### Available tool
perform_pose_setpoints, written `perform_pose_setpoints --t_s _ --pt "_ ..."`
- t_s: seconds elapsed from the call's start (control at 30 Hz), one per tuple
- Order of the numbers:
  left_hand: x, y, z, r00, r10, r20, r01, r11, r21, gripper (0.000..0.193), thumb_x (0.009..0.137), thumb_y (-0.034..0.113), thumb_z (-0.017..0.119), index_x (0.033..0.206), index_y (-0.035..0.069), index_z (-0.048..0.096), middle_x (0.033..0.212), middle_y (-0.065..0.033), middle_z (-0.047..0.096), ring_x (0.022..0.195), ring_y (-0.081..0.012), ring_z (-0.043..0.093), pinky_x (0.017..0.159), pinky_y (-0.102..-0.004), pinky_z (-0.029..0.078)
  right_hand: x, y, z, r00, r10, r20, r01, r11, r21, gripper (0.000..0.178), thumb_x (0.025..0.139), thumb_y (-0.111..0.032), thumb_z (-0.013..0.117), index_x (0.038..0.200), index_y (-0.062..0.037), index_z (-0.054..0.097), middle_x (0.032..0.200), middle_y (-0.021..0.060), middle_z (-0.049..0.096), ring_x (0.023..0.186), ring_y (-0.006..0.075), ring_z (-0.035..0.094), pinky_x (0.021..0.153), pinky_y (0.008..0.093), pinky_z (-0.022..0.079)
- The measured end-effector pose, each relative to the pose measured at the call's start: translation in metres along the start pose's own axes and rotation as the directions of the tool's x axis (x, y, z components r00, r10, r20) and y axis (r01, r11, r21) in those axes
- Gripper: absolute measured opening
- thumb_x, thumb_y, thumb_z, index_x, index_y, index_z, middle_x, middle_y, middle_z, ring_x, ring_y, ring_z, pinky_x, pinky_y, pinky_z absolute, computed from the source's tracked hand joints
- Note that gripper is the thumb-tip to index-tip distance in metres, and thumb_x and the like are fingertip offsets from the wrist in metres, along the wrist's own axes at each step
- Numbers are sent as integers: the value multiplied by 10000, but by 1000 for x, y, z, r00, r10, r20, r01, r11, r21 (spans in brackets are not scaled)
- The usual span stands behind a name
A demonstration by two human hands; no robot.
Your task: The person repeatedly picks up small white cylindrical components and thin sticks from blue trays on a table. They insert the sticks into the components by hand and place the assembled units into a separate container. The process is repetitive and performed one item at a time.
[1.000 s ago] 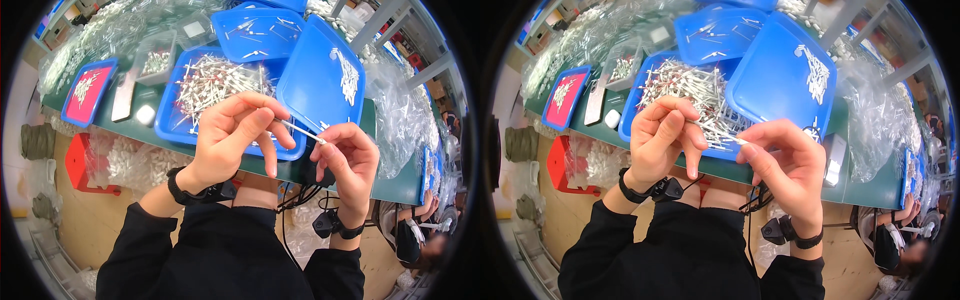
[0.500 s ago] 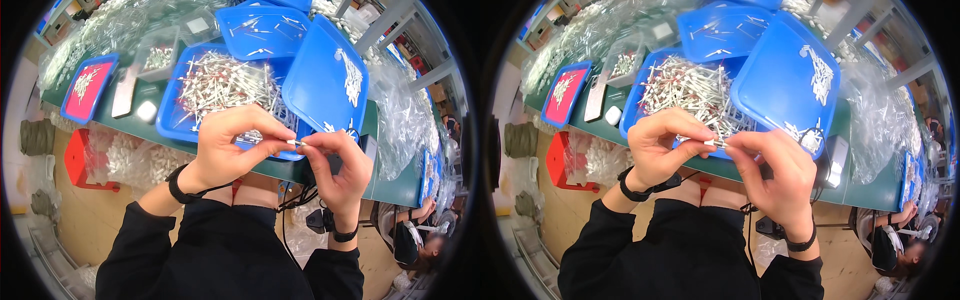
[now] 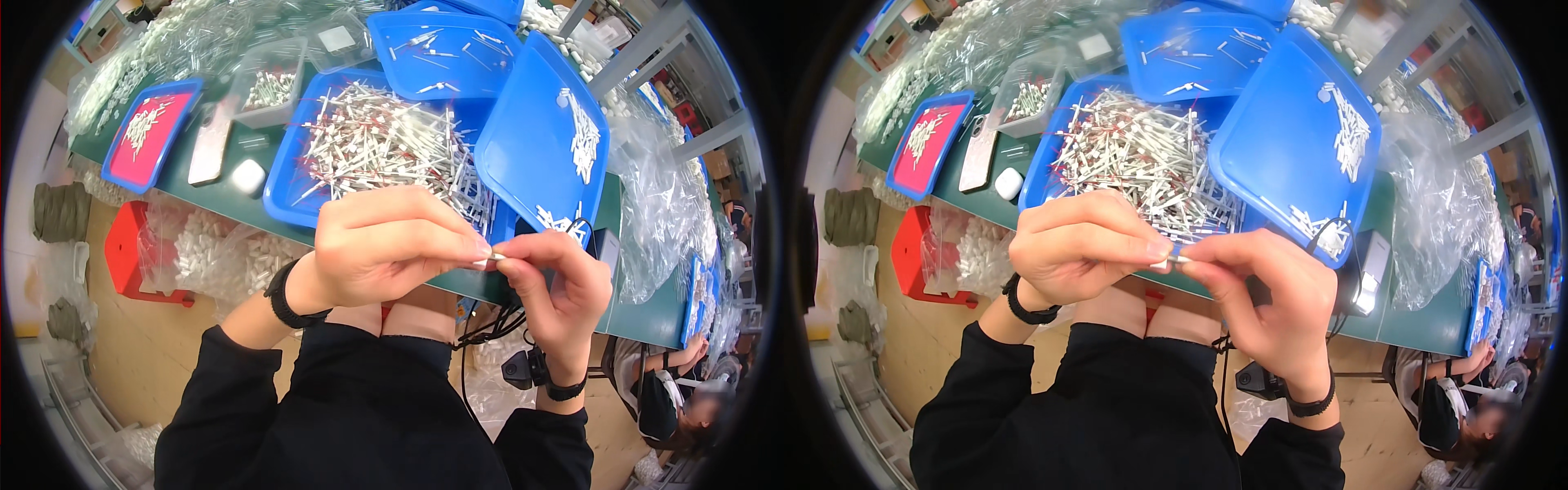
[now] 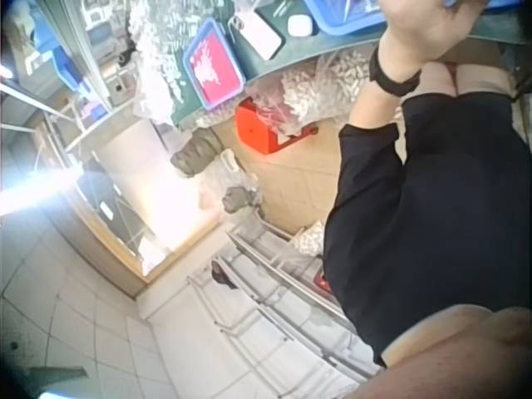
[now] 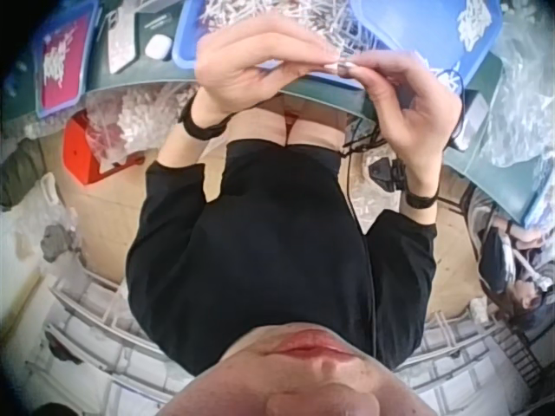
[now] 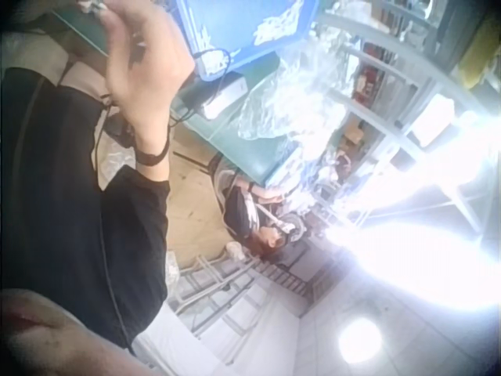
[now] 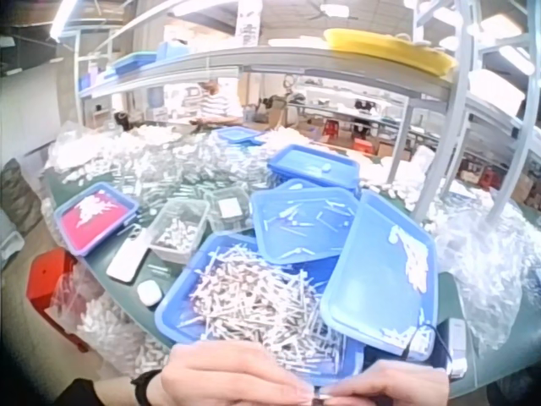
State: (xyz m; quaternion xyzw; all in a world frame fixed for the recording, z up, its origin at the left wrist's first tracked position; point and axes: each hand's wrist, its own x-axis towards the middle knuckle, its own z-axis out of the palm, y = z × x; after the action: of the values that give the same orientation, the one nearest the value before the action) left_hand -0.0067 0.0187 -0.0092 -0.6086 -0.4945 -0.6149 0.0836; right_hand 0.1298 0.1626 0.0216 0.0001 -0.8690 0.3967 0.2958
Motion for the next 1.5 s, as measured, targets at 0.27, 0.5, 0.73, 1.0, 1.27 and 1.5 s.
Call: perform_pose_setpoints --t_s 0.27,0.5,0.73,1.0,1.27,1.5 --pt "-2 -1 0 994 -107 32 107 994 -5 196 674 -108 694 843 -10 684 792 -107 670 660 -191 642 574 -269 504 3 5 1 967 -236 96 250 953 -172 376 703 -79 761 1035 -25 595 831 78 677 616 158 595 573 259 469" --pt "17 -47 -42 885 -463 47 418 835 359 487 672 133 770 1110 13 593 1065 -143 622 981 -257 591 866 -323 452 26 39 -28 976 218 -21 -219 965 -147 541 761 -138 709 1250 -69 488 1051 81 639 748 146 578 647 275 480" --pt "23 -126 -176 602 -795 -72 435 250 865 489 713 257 705 1122 4 613 1079 -170 640 957 -282 625 829 -355 486 20 165 -123 880 475 -23 -438 791 -426 296 819 -223 651 1013 -2 625 914 106 666 822 190 638 721 300 476" --pt "-11 -200 -195 531 -777 -340 539 0 842 178 650 182 675 745 32 694 738 -176 666 677 -272 651 677 -332 507 23 218 -114 842 532 85 -314 613 -725 277 743 -233 697 889 0 659 801 148 666 748 273 649 696 352 492" --pt "-4 -188 -191 392 -863 -320 726 76 684 256 645 99 649 887 45 711 811 -162 679 733 -261 664 693 -327 509 20 226 -108 862 506 -32 -388 618 -684 269 714 -215 710 879 -9 659 810 156 661 749 273 650 693 352 497" --pt "-7 -194 -192 530 -823 -204 475 89 875 175 653 60 630 813 46 697 870 -183 667 805 -324 642 732 -374 495 15 201 -107 792 606 77 -480 695 -535 303 733 -233 711 926 -13 634 820 85 624 730 174 600 676 304 481"
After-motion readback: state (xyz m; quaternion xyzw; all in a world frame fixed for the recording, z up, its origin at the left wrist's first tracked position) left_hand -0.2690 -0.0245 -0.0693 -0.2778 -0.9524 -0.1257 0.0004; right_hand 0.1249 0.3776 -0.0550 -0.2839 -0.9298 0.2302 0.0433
